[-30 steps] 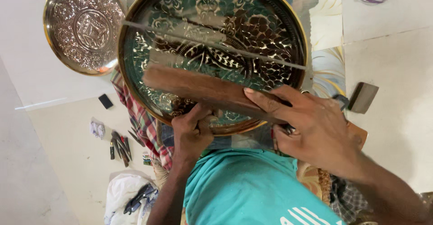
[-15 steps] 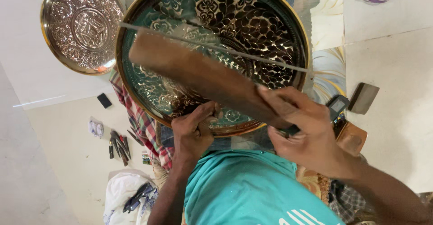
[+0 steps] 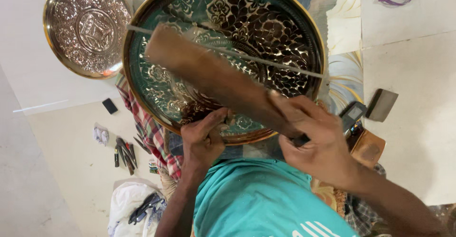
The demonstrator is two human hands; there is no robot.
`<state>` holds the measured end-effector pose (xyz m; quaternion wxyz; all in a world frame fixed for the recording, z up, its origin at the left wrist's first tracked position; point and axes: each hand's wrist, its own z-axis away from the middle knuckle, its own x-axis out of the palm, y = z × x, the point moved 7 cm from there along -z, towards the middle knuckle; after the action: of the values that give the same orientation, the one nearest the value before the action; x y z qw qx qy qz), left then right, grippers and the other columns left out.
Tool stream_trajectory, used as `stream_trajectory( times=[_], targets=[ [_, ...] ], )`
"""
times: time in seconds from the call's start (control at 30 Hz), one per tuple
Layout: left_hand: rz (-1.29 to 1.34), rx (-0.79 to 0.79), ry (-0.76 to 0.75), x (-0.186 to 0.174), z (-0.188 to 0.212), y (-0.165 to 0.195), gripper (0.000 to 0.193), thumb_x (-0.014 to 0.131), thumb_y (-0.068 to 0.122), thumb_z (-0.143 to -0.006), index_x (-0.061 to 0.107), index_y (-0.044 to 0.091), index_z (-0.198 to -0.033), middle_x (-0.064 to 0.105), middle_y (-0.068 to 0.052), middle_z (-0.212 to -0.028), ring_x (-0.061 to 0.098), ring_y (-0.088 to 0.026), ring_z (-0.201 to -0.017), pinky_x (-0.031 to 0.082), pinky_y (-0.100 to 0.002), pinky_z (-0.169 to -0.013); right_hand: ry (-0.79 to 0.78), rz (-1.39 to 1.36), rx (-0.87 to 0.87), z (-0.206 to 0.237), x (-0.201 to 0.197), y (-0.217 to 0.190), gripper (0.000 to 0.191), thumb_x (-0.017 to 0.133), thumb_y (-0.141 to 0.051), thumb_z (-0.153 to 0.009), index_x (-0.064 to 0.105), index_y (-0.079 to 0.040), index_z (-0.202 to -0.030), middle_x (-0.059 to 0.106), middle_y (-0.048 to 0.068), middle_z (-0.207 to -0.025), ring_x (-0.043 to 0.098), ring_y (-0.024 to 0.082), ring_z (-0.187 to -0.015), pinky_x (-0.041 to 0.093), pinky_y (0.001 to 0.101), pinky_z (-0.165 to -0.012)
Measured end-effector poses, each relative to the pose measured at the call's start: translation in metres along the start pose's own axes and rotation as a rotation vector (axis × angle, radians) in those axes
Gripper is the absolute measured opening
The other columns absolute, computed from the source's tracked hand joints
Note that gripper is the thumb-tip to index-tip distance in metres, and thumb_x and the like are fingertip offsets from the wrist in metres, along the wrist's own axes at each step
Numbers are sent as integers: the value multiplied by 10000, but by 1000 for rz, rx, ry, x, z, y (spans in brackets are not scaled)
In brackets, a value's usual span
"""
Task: The person sits on the floor with an engraved brass plate on their lap and rubs its surface with a wooden block, burnishing the recessed areas while holding a small punch against the plate with the other hand. They work section by section, polishing the darkened areas to a shine.
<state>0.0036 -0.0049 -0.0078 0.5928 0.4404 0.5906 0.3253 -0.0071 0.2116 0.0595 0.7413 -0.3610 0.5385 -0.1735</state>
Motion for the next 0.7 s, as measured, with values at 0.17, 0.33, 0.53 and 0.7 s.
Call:
stream_trajectory(
  times=[0.17, 0.33, 0.53, 0.7],
  targets=[
    [-20, -10, -25, 0, -1, 2, 361, 539, -175, -882, 707, 21, -1133, 791, -106, -1031, 810, -194, -881, 651, -269, -755, 178, -197, -110, 3, -13, -4, 658, 703, -15, -731, 598, -144, -1367, 656, 118, -1202, 707, 255, -869, 575, 352, -745],
    [-152, 44, 11, -3, -1, 4, 397, 540, -185, -822, 714, 15, -1117, 776, -137, -1040, 798, -231, -902, 628, -273, -744, 159, -18, -103, 3, -10, -7, 717, 725, -11, -685, 641, -174, -1378, 701, 95, -1083, 690, 242, -760, 560, 336, -669],
    [-168, -57, -41, 0, 2, -6, 351, 607, -165, -778, 731, 21, -1048, 766, -104, -863, 762, -219, -738, 592, -288, -676, 86, 192, -118, 2, 1, -14, 807, 761, -24, -659, 653, -208, -1437, 692, 87, -1065, 642, 256, -715, 497, 350, -625],
    [-75, -19, -33, 0, 2, -3, 452, 507, -203, -764, 699, 2, -1118, 784, -131, -1003, 803, -211, -868, 602, -254, -724, 118, 28, -116, 0, -8, -12, 817, 721, -43, -681, 570, -204, -1467, 663, 105, -1105, 662, 283, -770, 526, 381, -679]
  ],
)
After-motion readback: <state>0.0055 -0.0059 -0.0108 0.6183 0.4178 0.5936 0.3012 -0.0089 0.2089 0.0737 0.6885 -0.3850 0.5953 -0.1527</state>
